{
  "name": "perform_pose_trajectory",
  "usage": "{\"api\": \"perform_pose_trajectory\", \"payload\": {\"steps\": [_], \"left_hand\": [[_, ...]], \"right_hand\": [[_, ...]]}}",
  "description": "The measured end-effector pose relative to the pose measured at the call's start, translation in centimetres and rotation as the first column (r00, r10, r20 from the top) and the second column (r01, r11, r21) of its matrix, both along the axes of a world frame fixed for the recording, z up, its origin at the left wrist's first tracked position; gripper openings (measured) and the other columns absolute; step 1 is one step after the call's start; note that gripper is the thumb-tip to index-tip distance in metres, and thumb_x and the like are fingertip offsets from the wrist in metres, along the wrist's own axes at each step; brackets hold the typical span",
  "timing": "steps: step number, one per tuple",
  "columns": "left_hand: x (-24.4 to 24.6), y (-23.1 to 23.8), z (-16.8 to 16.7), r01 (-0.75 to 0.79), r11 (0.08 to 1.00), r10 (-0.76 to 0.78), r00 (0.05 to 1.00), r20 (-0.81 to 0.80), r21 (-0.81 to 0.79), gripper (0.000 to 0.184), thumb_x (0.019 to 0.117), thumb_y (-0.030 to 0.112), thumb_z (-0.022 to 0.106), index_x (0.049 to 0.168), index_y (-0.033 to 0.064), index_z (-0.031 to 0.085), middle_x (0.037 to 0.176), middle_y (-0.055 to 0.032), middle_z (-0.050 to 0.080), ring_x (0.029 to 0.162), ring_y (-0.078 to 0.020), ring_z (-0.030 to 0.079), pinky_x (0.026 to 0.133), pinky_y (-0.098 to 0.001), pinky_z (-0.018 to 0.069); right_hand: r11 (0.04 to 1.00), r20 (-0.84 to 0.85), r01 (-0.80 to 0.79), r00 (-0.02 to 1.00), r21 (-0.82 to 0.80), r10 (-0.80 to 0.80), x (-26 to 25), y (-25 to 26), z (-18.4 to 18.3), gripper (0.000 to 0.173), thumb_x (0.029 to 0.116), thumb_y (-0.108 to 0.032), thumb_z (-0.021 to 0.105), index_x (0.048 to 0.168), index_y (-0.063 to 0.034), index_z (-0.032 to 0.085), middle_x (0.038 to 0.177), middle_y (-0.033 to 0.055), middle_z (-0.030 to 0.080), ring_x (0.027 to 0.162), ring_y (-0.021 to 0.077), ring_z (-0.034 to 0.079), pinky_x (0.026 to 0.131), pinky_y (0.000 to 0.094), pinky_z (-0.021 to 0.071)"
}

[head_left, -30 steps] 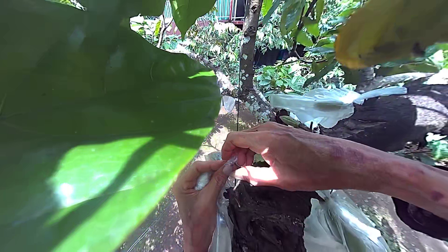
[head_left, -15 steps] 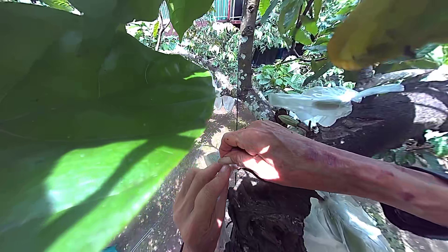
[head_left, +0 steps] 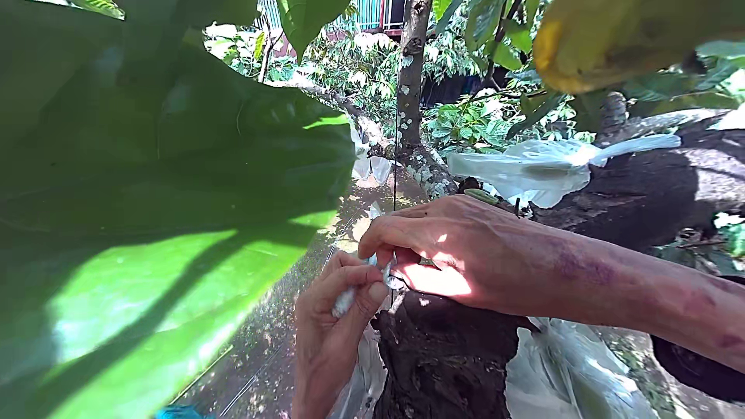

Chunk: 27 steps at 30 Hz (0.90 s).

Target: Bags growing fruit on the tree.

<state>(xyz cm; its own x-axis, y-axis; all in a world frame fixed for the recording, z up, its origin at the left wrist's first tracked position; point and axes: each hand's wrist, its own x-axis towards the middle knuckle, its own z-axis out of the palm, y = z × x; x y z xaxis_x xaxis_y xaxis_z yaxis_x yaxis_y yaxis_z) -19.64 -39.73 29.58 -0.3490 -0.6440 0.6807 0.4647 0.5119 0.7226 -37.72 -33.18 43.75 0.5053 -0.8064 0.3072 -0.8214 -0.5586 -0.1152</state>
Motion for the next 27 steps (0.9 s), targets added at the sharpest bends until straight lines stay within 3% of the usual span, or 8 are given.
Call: {"api": "perform_pose_trajectory", "payload": {"steps": [2, 5, 7, 9, 11, 18, 24, 27], "left_hand": [[-0.1, -0.1, 0.0, 0.039, 0.999, -0.038, 0.999, -0.018, 0.034, 0.012, 0.095, 0.013, 0.072, 0.1, 0.0033, 0.077, 0.093, -0.0063, 0.066, 0.086, -0.0133, 0.061, 0.076, -0.0256, 0.0534], [-0.1, 0.1, 0.1, 0.044, 0.996, -0.04, 0.998, -0.052, 0.08, 0.01, 0.0929, 0.011, 0.073, 0.097, 0.0021, 0.076, 0.09, -0.0062, 0.064, 0.083, -0.0118, 0.06, 0.071, -0.023, 0.0517], [0.0, 0.3, 0.1, 0.042, 0.995, -0.036, 0.998, -0.06, 0.095, 0.01, 0.0923, 0.01, 0.074, 0.097, 0.0015, 0.077, 0.089, -0.0069, 0.064, 0.082, -0.0125, 0.059, 0.07, -0.0233, 0.0514], [-0.1, 0.3, 0.2, 0.034, 0.995, -0.028, 0.998, -0.056, 0.097, 0.01, 0.092, 0.01, 0.075, 0.097, 0.0015, 0.077, 0.089, -0.0073, 0.064, 0.082, -0.0134, 0.06, 0.071, -0.0241, 0.0517], [-0.3, 0.3, 0.2, 0.038, 0.995, -0.033, 0.998, -0.062, 0.095, 0.01, 0.0909, 0.009, 0.076, 0.097, 0.0012, 0.077, 0.089, -0.0076, 0.064, 0.083, -0.0138, 0.06, 0.071, -0.0242, 0.0521], [-0.3, 0.1, 0.0, 0.064, 0.995, -0.059, 0.996, -0.073, 0.074, 0.009, 0.0901, 0.007, 0.076, 0.096, -0.0004, 0.077, 0.093, -0.0112, 0.067, 0.085, -0.0162, 0.064, 0.072, -0.0255, 0.0555], [-0.1, 0.0, -0.2, 0.075, 0.996, -0.071, 0.995, -0.069, 0.057, 0.01, 0.09, 0.006, 0.076, 0.098, 0.0003, 0.078, 0.098, -0.0139, 0.069, 0.088, -0.0195, 0.065, 0.073, -0.0274, 0.0577], [0.2, 0.1, -0.4, 0.029, 0.998, -0.026, 0.999, -0.046, 0.055, 0.01, 0.0896, 0.007, 0.077, 0.098, 0.0016, 0.079, 0.097, -0.0126, 0.068, 0.086, -0.0186, 0.065, 0.071, -0.0265, 0.0574]], "right_hand": [[1.0, 0.028, -0.002, 1.0, -0.03, 0.002, -0.1, -0.1, -0.3, 0.009, 0.0964, -0.017, 0.063, 0.105, -0.0165, 0.067, 0.088, -0.0069, 0.066, 0.078, 0.0019, 0.063, 0.067, 0.0203, 0.0528], [0.999, 0.031, 0.043, 0.999, -0.03, -0.043, -0.7, 0.3, -0.2, 0.012, 0.0973, -0.019, 0.061, 0.108, -0.0168, 0.066, 0.095, -0.0062, 0.062, 0.081, 0.002, 0.06, 0.069, 0.0196, 0.0533], [0.995, 0.019, 0.08, 0.997, -0.06, -0.079, -1.0, 0.8, 0.3, 0.012, 0.1002, -0.03, 0.06, 0.099, -0.0193, 0.067, 0.085, -0.0095, 0.059, 0.073, -0.0012, 0.056, 0.062, 0.0174, 0.0491], [0.993, -0.042, 0.107, 0.993, -0.044, -0.108, -1.4, 1.3, 0.3, 0.025, 0.0999, -0.045, 0.059, 0.092, -0.0231, 0.069, 0.079, -0.0117, 0.057, 0.071, -0.0016, 0.055, 0.06, 0.019, 0.0458], [0.99, -0.116, 0.131, 0.984, -0.045, -0.135, -1.4, 1.4, 0.1, 0.027, 0.0985, -0.05, 0.058, 0.094, -0.026, 0.07, 0.081, -0.0126, 0.058, 0.074, -0.0003, 0.056, 0.063, 0.0224, 0.0466], [0.996, -0.087, 0.066, 0.994, 0.052, -0.062, -1.3, 0.4, -0.3, 0.015, 0.098, -0.036, 0.061, 0.093, -0.0258, 0.07, 0.083, -0.012, 0.062, 0.08, 0.0025, 0.06, 0.067, 0.0261, 0.049], [0.994, -0.208, 0.059, 0.977, 0.095, -0.038, -1.9, -0.6, 1.4, 0.011, 0.0932, -0.036, 0.069, 0.086, -0.0296, 0.073, 0.08, -0.013, 0.059, 0.089, 0.0056, 0.056, 0.083, 0.0288, 0.0445], [0.993, -0.254, 0.04, 0.967, 0.115, -0.009, -1.8, -1.1, 2.0, 0.011, 0.0921, -0.033, 0.07, 0.083, -0.0277, 0.073, 0.08, -0.0108, 0.058, 0.088, 0.0061, 0.056, 0.084, 0.0295, 0.0447]]}}
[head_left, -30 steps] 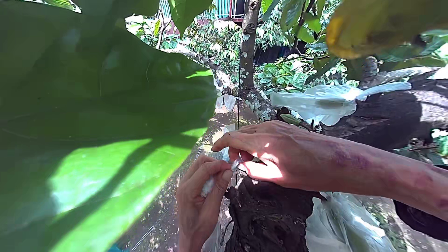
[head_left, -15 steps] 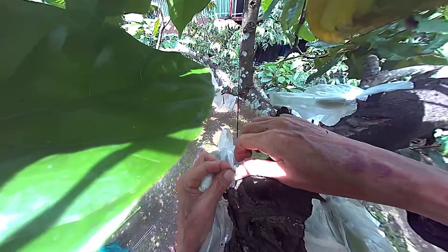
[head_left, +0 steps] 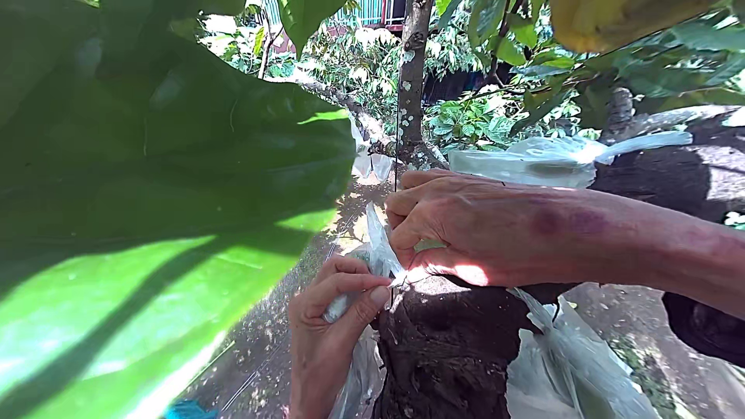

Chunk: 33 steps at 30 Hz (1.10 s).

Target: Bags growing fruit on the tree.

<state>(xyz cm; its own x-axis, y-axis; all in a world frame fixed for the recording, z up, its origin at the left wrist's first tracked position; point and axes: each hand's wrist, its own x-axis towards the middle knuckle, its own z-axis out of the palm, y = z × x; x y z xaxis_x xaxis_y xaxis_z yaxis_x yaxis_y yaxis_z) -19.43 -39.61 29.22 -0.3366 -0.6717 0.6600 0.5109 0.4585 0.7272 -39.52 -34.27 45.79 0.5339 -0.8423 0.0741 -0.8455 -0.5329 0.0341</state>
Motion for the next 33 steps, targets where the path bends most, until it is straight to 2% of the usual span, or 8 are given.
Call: {"api": "perform_pose_trajectory", "payload": {"steps": [7, 11, 17, 20, 22, 26, 29, 33], "left_hand": [[1.8, -0.6, -1.5, -0.041, 0.999, 0.043, 0.996, 0.081, -0.029, 0.011, 0.091, 0.014, 0.077, 0.096, 0.0047, 0.079, 0.095, -0.0104, 0.071, 0.088, -0.0184, 0.067, 0.076, -0.0278, 0.058], [2.4, -0.7, -2.6, -0.012, 1.0, 0.015, 0.992, 0.123, -0.018, 0.011, 0.0922, 0.014, 0.075, 0.095, 0.0035, 0.078, 0.097, -0.0114, 0.072, 0.089, -0.0184, 0.069, 0.077, -0.0284, 0.0595], [1.6, -0.1, -2.7, -0.055, 0.998, 0.052, 0.994, 0.093, 0.033, 0.011, 0.0916, 0.011, 0.075, 0.096, 0.0014, 0.078, 0.093, -0.012, 0.073, 0.082, -0.0167, 0.069, 0.071, -0.027, 0.0594], [1.5, -0.1, -2.4, -0.045, 0.998, 0.041, 0.996, 0.074, 0.051, 0.012, 0.0921, 0.011, 0.075, 0.096, -0.0001, 0.077, 0.092, -0.0126, 0.073, 0.08, -0.0159, 0.069, 0.07, -0.0262, 0.0591], [1.5, -0.1, -2.3, -0.042, 0.998, 0.038, 0.998, 0.058, 0.056, 0.012, 0.0923, 0.011, 0.075, 0.096, -0.0004, 0.076, 0.093, -0.0128, 0.073, 0.081, -0.0161, 0.069, 0.071, -0.0263, 0.0591], [1.3, 0.0, -2.1, -0.016, 0.999, 0.017, 0.999, -0.037, 0.028, 0.013, 0.0936, 0.012, 0.074, 0.098, -0.0004, 0.076, 0.099, -0.0148, 0.072, 0.09, -0.0196, 0.07, 0.079, -0.0291, 0.0598], [0.6, -0.2, -1.7, 0.028, 1.0, -0.029, 0.99, -0.14, -0.004, 0.013, 0.096, 0.01, 0.071, 0.101, -0.0009, 0.074, 0.104, -0.0189, 0.073, 0.098, -0.0251, 0.071, 0.086, -0.0336, 0.0606], [-0.6, -0.5, -1.7, 0.125, 0.992, -0.118, 0.966, -0.232, 0.017, 0.015, 0.0996, 0.013, 0.066, 0.106, -0.0006, 0.068, 0.103, -0.0209, 0.073, 0.096, -0.0264, 0.073, 0.084, -0.0345, 0.0612]], "right_hand": [[1.0, -0.02, 0.013, 1.0, 0.024, -0.012, -0.2, -0.4, 0.4, 0.012, 0.091, -0.029, 0.071, 0.08, -0.0256, 0.075, 0.093, -0.0081, 0.06, 0.094, 0.008, 0.055, 0.076, 0.0256, 0.0459], [0.998, -0.039, 0.025, 0.999, 0.063, -0.022, -0.7, -0.7, 1.5, 0.013, 0.0887, -0.024, 0.076, 0.076, -0.022, 0.075, 0.104, -0.0064, 0.062, 0.102, 0.0098, 0.055, 0.084, 0.0277, 0.0464], [0.993, 0.197, -0.122, 0.973, 0.003, 0.119, -0.6, -1.3, 0.2, 0.011, 0.0897, -0.023, 0.069, 0.08, -0.0186, 0.072, 0.092, -0.0078, 0.064, 0.093, 0.0029, 0.059, 0.078, 0.0208, 0.0501], [0.968, 0.274, -0.216, 0.945, 0.126, 0.176, -0.2, -1.6, -0.4, 0.01, 0.0944, -0.026, 0.068, 0.095, -0.0167, 0.072, 0.086, -0.0094, 0.065, 0.079, -0.0014, 0.059, 0.067, 0.0172, 0.0484], [0.95, 0.32, -0.263, 0.926, 0.168, 0.2, -0.1, -1.7, -0.8, 0.012, 0.0967, -0.025, 0.066, 0.097, -0.0143, 0.072, 0.079, -0.0086, 0.063, 0.069, -0.0025, 0.055, 0.058, 0.0161, 0.0442], [0.947, 0.337, -0.245, 0.927, 0.209, 0.165, 0.2, -1.6, -1.0, 0.012, 0.0983, -0.024, 0.065, 0.094, -0.0135, 0.07, 0.07, -0.0091, 0.058, 0.06, -0.003, 0.051, 0.051, 0.0158, 0.0391], [0.962, 0.288, -0.133, 0.956, 0.239, 0.061, 0.4, -1.5, -0.7, 0.013, 0.0984, -0.027, 0.066, 0.093, -0.0155, 0.07, 0.066, -0.0097, 0.055, 0.055, -0.0021, 0.048, 0.048, 0.0172, 0.0371], [0.963, 0.251, -0.094, 0.968, 0.252, 0.029, 0.3, -1.3, -0.6, 0.014, 0.0999, -0.026, 0.064, 0.093, -0.0154, 0.069, 0.066, -0.0092, 0.056, 0.056, -0.0021, 0.05, 0.049, 0.0173, 0.0399]]}}
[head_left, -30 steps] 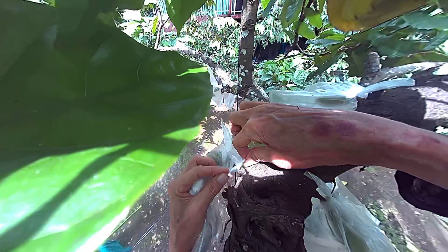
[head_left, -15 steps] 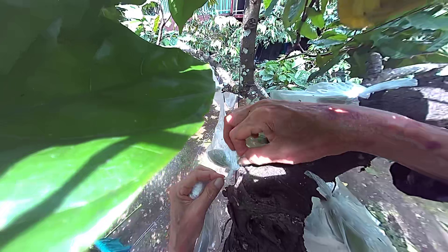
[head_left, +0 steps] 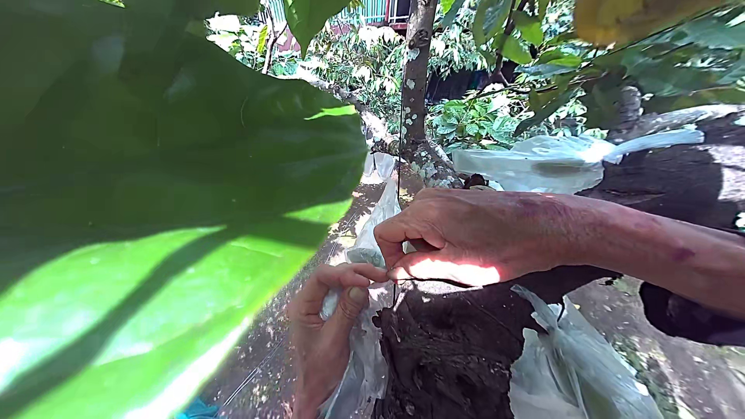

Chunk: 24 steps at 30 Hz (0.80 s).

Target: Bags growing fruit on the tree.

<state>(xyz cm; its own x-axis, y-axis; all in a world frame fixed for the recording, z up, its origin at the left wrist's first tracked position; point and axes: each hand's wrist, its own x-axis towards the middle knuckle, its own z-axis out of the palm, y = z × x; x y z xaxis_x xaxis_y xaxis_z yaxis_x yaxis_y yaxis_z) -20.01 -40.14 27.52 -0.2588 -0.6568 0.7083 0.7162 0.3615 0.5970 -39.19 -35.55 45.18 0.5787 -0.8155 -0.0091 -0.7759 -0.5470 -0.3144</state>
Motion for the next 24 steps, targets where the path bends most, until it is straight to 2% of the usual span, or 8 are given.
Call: {"api": "perform_pose_trajectory", "payload": {"steps": [4, 9, 12, 13, 16, 18, 21, 24], "left_hand": [[-0.8, -0.2, -0.4, 0.026, 1.0, -0.026, 1.0, -0.018, 0.001, 0.013, 0.0996, 0.01, 0.066, 0.104, -0.002, 0.067, 0.092, -0.0176, 0.07, 0.084, -0.0225, 0.07, 0.079, -0.0338, 0.0599], [-0.1, -0.3, -0.1, -0.033, 0.999, 0.033, 0.999, 0.026, -0.025, 0.014, 0.0987, 0.009, 0.067, 0.105, -0.003, 0.068, 0.093, -0.0186, 0.072, 0.084, -0.0237, 0.071, 0.078, -0.0344, 0.0617], [-0.1, -0.1, 0.2, -0.024, 0.999, 0.024, 1.0, -0.007, 0.029, 0.015, 0.0978, 0.009, 0.068, 0.106, -0.0035, 0.071, 0.095, -0.02, 0.073, 0.077, -0.0193, 0.071, 0.066, -0.0276, 0.0596], [-0.1, 0.1, 0.4, -0.019, 0.999, 0.02, 1.0, -0.012, 0.046, 0.016, 0.0973, 0.01, 0.069, 0.106, -0.003, 0.072, 0.094, -0.0196, 0.074, 0.076, -0.0184, 0.071, 0.065, -0.0268, 0.0599], [-0.4, 0.6, 0.9, -0.021, 0.996, 0.022, 1.0, -0.011, 0.088, 0.015, 0.0955, 0.006, 0.07, 0.106, -0.0043, 0.073, 0.093, -0.02, 0.074, 0.078, -0.0213, 0.073, 0.07, -0.0307, 0.0627], [-0.5, 0.9, 1.4, -0.049, 0.992, 0.049, 0.999, 0.005, 0.116, 0.014, 0.0941, 0.004, 0.071, 0.105, -0.0046, 0.074, 0.091, -0.0182, 0.074, 0.075, -0.0187, 0.072, 0.068, -0.029, 0.0623], [-0.5, 1.3, 1.9, -0.06, 0.988, 0.056, 0.998, 0.035, 0.143, 0.014, 0.0925, 0.003, 0.072, 0.104, -0.0048, 0.074, 0.09, -0.0162, 0.074, 0.074, -0.018, 0.072, 0.07, -0.0301, 0.0632], [-0.1, 1.4, 1.7, -0.064, 0.988, 0.056, 0.997, 0.058, 0.141, 0.016, 0.0954, 0.001, 0.068, 0.108, -0.0079, 0.072, 0.095, -0.0194, 0.074, 0.08, -0.0226, 0.074, 0.075, -0.0338, 0.0645]], "right_hand": [[0.999, -0.049, -0.009, 0.999, -0.041, 0.007, -0.5, 0.3, -0.2, 0.015, 0.1013, -0.026, 0.06, 0.092, -0.0164, 0.067, 0.066, -0.0099, 0.054, 0.059, -0.0017, 0.051, 0.051, 0.0186, 0.0401], [1.0, 0.002, 0.014, 1.0, -0.006, -0.014, -0.7, -0.1, -0.1, 0.017, 0.1022, -0.025, 0.062, 0.09, -0.0151, 0.068, 0.067, -0.0091, 0.058, 0.058, -0.0019, 0.053, 0.051, 0.0176, 0.042], [0.999, 0.054, 0.037, 0.998, -0.034, -0.035, -0.3, -0.3, -0.3, 0.016, 0.1008, -0.027, 0.064, 0.092, -0.016, 0.069, 0.068, -0.0099, 0.059, 0.059, -0.003, 0.052, 0.051, 0.016, 0.0419], [0.998, 0.058, 0.042, 0.998, -0.04, -0.039, -0.1, -0.3, -0.4, 0.016, 0.1009, -0.03, 0.064, 0.094, -0.0167, 0.071, 0.07, -0.0104, 0.06, 0.06, -0.0037, 0.054, 0.053, 0.0153, 0.0431], [0.998, 0.072, 0.046, 0.996, -0.049, -0.043, 0.0, -0.3, -0.9, 0.018, 0.1017, -0.032, 0.063, 0.097, -0.017, 0.071, 0.072, -0.0107, 0.062, 0.062, -0.0044, 0.055, 0.054, 0.0145, 0.044], [0.996, 0.082, 0.07, 0.994, -0.052, -0.065, -0.1, -0.1, -0.9, 0.018, 0.1021, -0.033, 0.063, 0.096, -0.0174, 0.071, 0.072, -0.011, 0.062, 0.062, -0.0045, 0.055, 0.055, 0.014, 0.0447], [0.997, 0.083, 0.072, 0.994, -0.036, -0.068, -0.4, 0.2, -1.0, 0.015, 0.101, -0.03, 0.063, 0.1, -0.0188, 0.073, 0.08, -0.0116, 0.067, 0.07, -0.0049, 0.06, 0.062, 0.0142, 0.0491], [0.995, 0.094, 0.086, 0.992, -0.051, -0.081, -0.6, 0.5, -1.1, 0.012, 0.1007, -0.024, 0.063, 0.102, -0.02, 0.074, 0.085, -0.0115, 0.069, 0.075, -0.004, 0.063, 0.066, 0.0154, 0.052]]}}
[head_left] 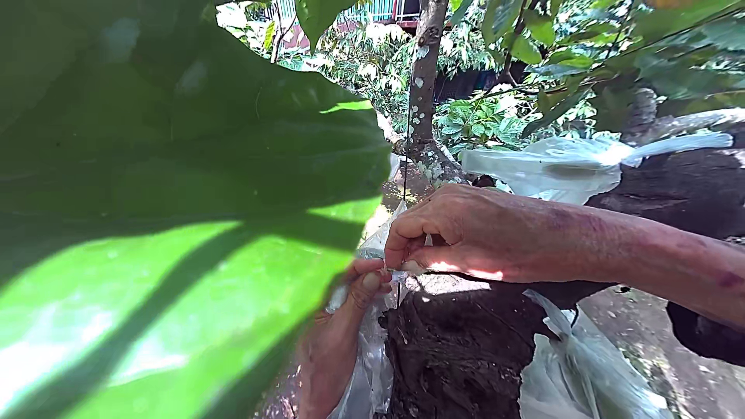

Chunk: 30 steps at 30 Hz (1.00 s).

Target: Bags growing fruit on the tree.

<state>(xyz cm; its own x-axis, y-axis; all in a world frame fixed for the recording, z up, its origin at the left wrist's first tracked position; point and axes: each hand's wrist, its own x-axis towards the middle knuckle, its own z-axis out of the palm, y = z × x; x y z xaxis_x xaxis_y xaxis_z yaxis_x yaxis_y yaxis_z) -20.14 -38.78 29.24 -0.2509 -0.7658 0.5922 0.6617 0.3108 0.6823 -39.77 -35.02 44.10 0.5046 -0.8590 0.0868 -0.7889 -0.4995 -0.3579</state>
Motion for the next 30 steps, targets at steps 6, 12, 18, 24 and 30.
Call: {"api": "perform_pose_trajectory", "payload": {"steps": [6, 12, 18, 24, 30], "left_hand": [[0.2, 0.1, 0.7, -0.049, 0.998, 0.05, 0.997, 0.061, -0.026, 0.031, 0.0877, -0.002, 0.076, 0.116, -0.008, 0.068, 0.096, -0.0173, 0.073, 0.081, -0.0219, 0.072, 0.073, -0.0344, 0.0642], [0.0, 0.5, 1.1, -0.145, 0.987, 0.153, 0.98, 0.127, -0.073, 0.033, 0.0858, -0.001, 0.078, 0.118, -0.0065, 0.071, 0.097, -0.0154, 0.074, 0.082, -0.0205, 0.073, 0.074, -0.0324, 0.0641], [-0.2, 0.6, 1.3, -0.14, 0.988, 0.145, 0.987, 0.075, -0.064, 0.015, 0.0896, -0.001, 0.074, 0.103, -0.0076, 0.073, 0.089, -0.0176, 0.073, 0.073, -0.0211, 0.072, 0.067, -0.0322, 0.0637], [-0.5, 0.7, 1.1, -0.127, 0.992, 0.127, 0.99, 0.057, -0.002, 0.015, 0.0904, -0.002, 0.073, 0.103, -0.0095, 0.071, 0.087, -0.0193, 0.071, 0.07, -0.0217, 0.07, 0.065, -0.0327, 0.063], [-0.3, 0.7, 0.9, -0.117, 0.993, 0.118, 0.991, 0.068, -0.007, 0.016, 0.0922, 0.001, 0.072, 0.104, -0.0089, 0.07, 0.089, -0.0206, 0.072, 0.073, -0.0232, 0.072, 0.067, -0.0338, 0.0637]], "right_hand": [[0.989, 0.006, 0.04, 0.999, -0.142, -0.04, 0.5, -0.1, -0.7, 0.01, 0.0983, -0.023, 0.067, 0.108, -0.0203, 0.067, 0.086, -0.0138, 0.073, 0.076, -0.0037, 0.066, 0.066, 0.018, 0.055], [0.98, -0.111, 0.035, 0.992, -0.197, -0.058, 1.3, 0.1, -0.3, 0.009, 0.0982, -0.026, 0.066, 0.106, -0.0213, 0.065, 0.085, -0.0148, 0.072, 0.074, -0.0037, 0.065, 0.065, 0.0185, 0.0538], [0.991, -0.087, 0.019, 0.996, -0.136, -0.031, 1.1, 0.2, -0.3, 0.011, 0.0991, -0.024, 0.065, 0.109, -0.0194, 0.064, 0.089, -0.0117, 0.071, 0.082, -0.0022, 0.067, 0.073, 0.0199, 0.0564], [0.998, 0.016, 0.07, 0.997, 0.005, -0.07, 0.8, 0.7, 0.1, 0.018, 0.0995, -0.034, 0.067, 0.107, -0.0176, 0.069, 0.085, -0.0105, 0.069, 0.078, -0.0046, 0.065, 0.07, 0.0149, 0.0548], [0.993, -0.022, 0.014, 1.0, -0.117, -0.016, 0.8, 0.1, -0.6, 0.021, 0.1056, -0.029, 0.055, 0.099, -0.0166, 0.07, 0.076, -0.0099, 0.065, 0.068, -0.0036, 0.06, 0.062, 0.0166, 0.0499]]}}
